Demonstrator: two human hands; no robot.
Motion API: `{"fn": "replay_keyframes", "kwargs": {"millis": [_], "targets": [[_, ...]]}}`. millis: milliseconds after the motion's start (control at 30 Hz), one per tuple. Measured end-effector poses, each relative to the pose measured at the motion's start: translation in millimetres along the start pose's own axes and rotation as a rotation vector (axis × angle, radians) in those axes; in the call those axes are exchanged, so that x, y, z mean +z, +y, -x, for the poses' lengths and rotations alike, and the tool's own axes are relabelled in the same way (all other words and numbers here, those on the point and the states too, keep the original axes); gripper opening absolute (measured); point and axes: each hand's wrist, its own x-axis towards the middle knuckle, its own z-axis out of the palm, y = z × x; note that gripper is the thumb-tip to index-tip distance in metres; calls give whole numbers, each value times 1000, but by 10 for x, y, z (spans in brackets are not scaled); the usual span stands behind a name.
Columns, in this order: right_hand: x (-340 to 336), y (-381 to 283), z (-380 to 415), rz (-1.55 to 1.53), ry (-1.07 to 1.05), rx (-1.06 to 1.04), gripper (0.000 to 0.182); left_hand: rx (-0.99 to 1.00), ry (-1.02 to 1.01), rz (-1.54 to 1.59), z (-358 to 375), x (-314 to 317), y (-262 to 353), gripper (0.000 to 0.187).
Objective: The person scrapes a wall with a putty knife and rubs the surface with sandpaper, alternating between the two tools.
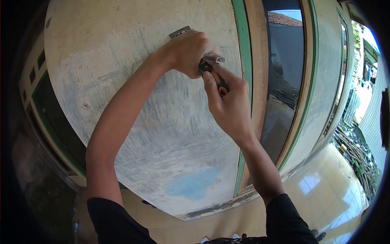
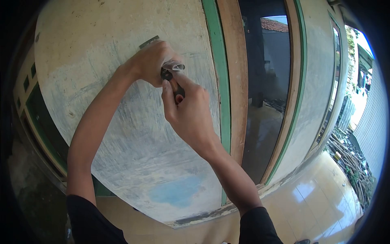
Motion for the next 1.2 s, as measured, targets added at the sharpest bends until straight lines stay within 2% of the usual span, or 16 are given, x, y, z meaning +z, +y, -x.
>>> {"fn": "replay_keyframes", "kwargs": {"millis": [100,167,200,300,367,400,500,600,700,767,800,833,900,967,1167,1200], "targets": [[7,15,-278,16,35,-42,24,3,26,36,-154,-160,-196,20],[21,71,-552,3,57,-56,24,-84,20,-101,-313,-267,-391,19],[20,66,-602,-43,87,-129,24,-83,26,-95,-335,-311,-399,19],[54,-16,-467,-4,76,-94,23,4,-18,-229,-268,-356,-336,19],[34,-57,-215,11,65,-72,22,-20,14,-21,-152,-218,-149,22],[32,-73,-111,28,51,-61,21,36,58,-52,-59,-137,-65,24],[185,5,84,26,49,-55,19,22,18,-21,122,-16,-18,24],[261,60,-395,26,72,-111,18,49,82,-159,-40,-214,-427,25],[223,3,-567,73,42,-110,18,41,113,-222,-150,-387,-473,26],[296,-63,-403,66,102,-159,18,62,45,-238,-61,-386,-420,27],[252,-92,-318,64,113,-156,18,28,33,-148,-57,-347,-293,27],[173,-113,-177,46,71,-100,18,-15,27,-51,-14,-277,-155,26],[131,-129,30,25,29,-55,18,48,76,22,141,-50,31,25],[179,8,153,110,16,-46,18,78,48,-42,171,-6,-6,22],[-159,194,-129,189,-78,-55,24,-74,104,-222,-15,54,-10,21],[-178,217,-134,294,-70,-148,24,-74,104,-222,-17,51,18,21]]}}
